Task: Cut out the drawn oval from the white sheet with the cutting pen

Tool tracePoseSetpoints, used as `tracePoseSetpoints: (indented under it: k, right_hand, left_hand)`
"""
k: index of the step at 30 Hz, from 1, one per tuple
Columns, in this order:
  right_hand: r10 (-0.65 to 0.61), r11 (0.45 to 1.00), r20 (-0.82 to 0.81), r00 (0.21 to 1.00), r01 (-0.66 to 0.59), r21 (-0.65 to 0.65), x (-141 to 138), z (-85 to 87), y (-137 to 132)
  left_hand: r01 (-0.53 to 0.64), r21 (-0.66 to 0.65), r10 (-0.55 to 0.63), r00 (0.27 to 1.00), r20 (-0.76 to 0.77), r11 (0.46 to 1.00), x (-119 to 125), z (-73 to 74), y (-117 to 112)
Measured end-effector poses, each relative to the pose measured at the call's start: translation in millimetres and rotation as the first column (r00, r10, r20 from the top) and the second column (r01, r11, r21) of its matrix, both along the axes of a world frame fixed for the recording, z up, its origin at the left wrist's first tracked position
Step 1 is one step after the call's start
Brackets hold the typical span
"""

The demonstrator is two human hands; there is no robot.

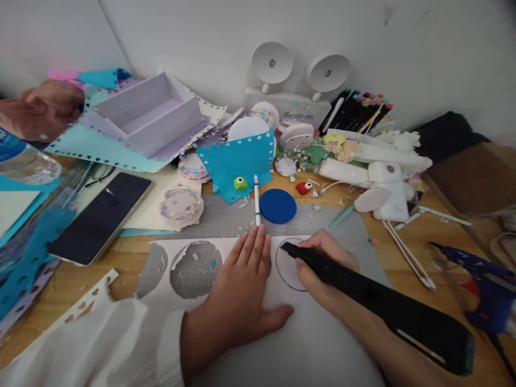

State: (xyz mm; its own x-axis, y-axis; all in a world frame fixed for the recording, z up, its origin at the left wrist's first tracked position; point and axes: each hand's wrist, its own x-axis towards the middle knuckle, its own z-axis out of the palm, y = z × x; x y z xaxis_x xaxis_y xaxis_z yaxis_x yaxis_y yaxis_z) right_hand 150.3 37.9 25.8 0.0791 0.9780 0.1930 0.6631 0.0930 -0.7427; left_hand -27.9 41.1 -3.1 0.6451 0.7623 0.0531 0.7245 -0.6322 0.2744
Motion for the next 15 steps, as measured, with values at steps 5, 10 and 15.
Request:
tracePoseSetpoints:
  k: [5, 10, 15]
  right_hand:
    - [0.002, 1.000, 0.017, 1.000, -0.001, -0.028, -3.2, 3.8, -1.9]
    - [0.011, 1.000, 0.045, 0.999, -0.010, -0.013, -3.2, 3.5, -2.7]
    - [0.020, 0.999, 0.016, 1.000, -0.020, -0.042, -6.8, 1.7, -2.7]
  left_hand:
    - [0.005, -0.011, -0.005, 1.000, 0.001, 1.000, 0.2, 1.0, 0.2]
    - [0.009, -0.017, -0.009, 1.000, -0.004, 1.000, 0.6, 1.7, 0.3]
    - [0.002, -0.002, -0.002, 1.000, 0.002, 1.000, 1.5, 0.5, -0.1]
